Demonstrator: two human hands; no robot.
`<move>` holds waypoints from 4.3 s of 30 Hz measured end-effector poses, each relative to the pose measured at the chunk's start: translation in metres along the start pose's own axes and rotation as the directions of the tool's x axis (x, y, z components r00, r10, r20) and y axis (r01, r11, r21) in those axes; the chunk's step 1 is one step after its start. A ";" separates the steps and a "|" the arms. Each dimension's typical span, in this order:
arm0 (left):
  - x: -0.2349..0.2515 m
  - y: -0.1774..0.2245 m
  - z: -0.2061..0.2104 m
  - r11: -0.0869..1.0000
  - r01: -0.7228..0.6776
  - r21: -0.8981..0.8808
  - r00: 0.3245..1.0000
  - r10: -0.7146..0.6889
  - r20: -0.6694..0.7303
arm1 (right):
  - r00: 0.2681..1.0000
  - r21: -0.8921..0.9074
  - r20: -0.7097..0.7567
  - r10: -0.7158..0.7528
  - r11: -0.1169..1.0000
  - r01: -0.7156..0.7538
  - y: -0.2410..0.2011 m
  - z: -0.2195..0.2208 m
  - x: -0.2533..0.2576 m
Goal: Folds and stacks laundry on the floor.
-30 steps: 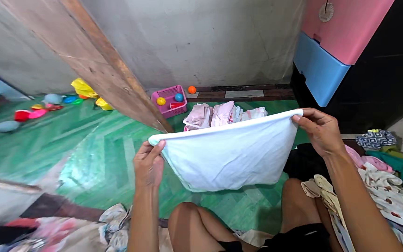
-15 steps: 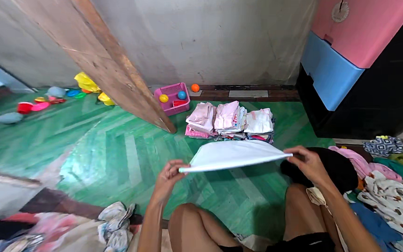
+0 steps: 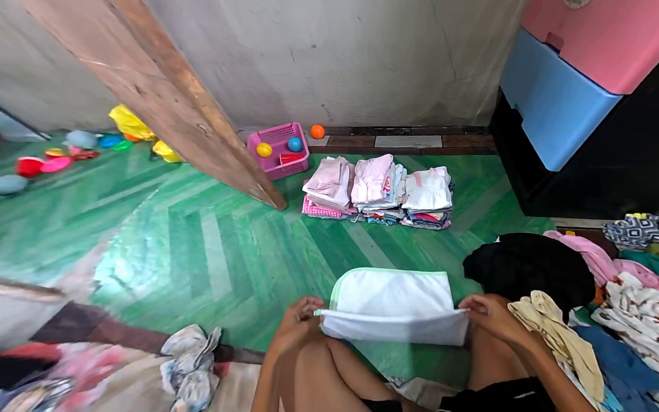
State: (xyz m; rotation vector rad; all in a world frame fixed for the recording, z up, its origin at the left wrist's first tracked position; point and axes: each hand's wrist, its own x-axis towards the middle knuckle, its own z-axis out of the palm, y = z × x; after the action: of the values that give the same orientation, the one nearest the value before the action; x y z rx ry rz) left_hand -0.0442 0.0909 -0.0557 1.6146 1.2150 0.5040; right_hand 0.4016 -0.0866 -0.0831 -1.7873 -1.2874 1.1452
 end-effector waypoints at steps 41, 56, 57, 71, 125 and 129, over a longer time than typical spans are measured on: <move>0.096 -0.016 0.131 0.810 -0.014 0.587 1.000 0.002 0.021 | 0.972 -0.473 0.051 0.231 0.862 -0.181 0.008 0.112 0.077; 0.078 -0.020 0.012 0.554 0.539 0.634 0.842 -0.365 -0.397 | 0.986 -0.422 0.005 0.169 0.894 -0.151 -0.005 0.127 0.078; 0.072 -0.023 -0.001 0.551 0.573 0.607 0.820 -0.377 -0.431 | 0.994 -0.405 -0.009 0.109 0.909 -0.103 -0.004 0.134 0.080; 0.077 -0.029 0.055 0.751 0.546 0.372 0.837 -0.507 -0.204 | 0.981 -0.390 0.105 0.165 0.914 -0.112 -0.031 0.145 0.078; 0.057 0.098 0.220 0.996 0.094 -0.015 0.963 -0.087 0.257 | 0.937 0.478 -0.049 0.346 0.832 -0.282 0.002 0.046 0.066; 0.060 0.062 0.217 0.983 0.013 0.181 0.978 -0.050 0.201 | 0.917 0.313 -0.092 0.388 0.886 -0.343 0.008 0.050 0.068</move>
State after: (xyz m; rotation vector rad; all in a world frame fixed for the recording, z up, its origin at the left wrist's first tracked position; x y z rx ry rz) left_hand 0.1800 0.0443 -0.1014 1.7483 1.1541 0.2056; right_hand 0.3687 -0.0240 -0.1293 -1.8946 -0.6618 1.2934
